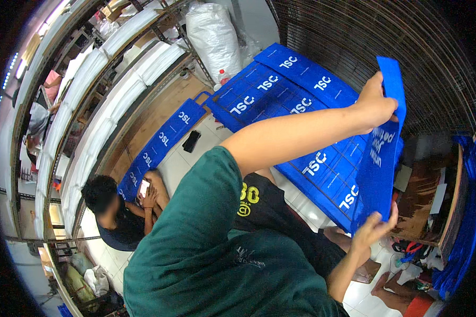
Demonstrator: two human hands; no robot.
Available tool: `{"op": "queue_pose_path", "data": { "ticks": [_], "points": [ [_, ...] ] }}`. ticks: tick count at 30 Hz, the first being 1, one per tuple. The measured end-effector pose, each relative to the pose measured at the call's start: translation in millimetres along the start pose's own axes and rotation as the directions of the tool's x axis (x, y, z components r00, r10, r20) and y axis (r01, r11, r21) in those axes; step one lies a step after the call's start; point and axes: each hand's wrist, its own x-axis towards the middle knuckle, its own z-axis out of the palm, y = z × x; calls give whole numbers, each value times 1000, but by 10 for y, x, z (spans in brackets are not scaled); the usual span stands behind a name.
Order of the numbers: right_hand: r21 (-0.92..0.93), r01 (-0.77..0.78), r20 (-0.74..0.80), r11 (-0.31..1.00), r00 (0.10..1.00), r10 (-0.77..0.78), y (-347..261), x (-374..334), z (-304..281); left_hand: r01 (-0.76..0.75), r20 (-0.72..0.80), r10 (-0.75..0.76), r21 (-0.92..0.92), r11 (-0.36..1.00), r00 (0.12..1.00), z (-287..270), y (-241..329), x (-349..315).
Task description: The person sits on the floor and repeatedly folds blue TSC-branded banners by hand. They pick up a banner, fold it in half, and place it on a growing stack. The process is repetitive, with the person handling one banner at a time.
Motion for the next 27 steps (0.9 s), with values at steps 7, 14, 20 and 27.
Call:
{"op": "queue_pose_path", "data": {
  "ticks": [7, 14, 20, 27],
  "points": [
    [307, -653, 641, 693, 680, 357, 444, -28, 1117, -366, -83, 385, 184, 912, 919, -554, 648, 125],
    [140, 78, 411, 987, 903, -129, 327, 8, 1022, -19, -313, 138, 354, 935, 940, -2555, 725, -475],
    [83, 293, 620, 952, 733, -280, -166, 767, 1562, 418, -551, -247, 208, 884, 797, -3913, 88, -278],
    [28, 441, 586, 897, 720, -372, -107, 1518, 2779, 334, -641, -99, 257, 907, 761, -4532, 62, 544]
  ]
}}
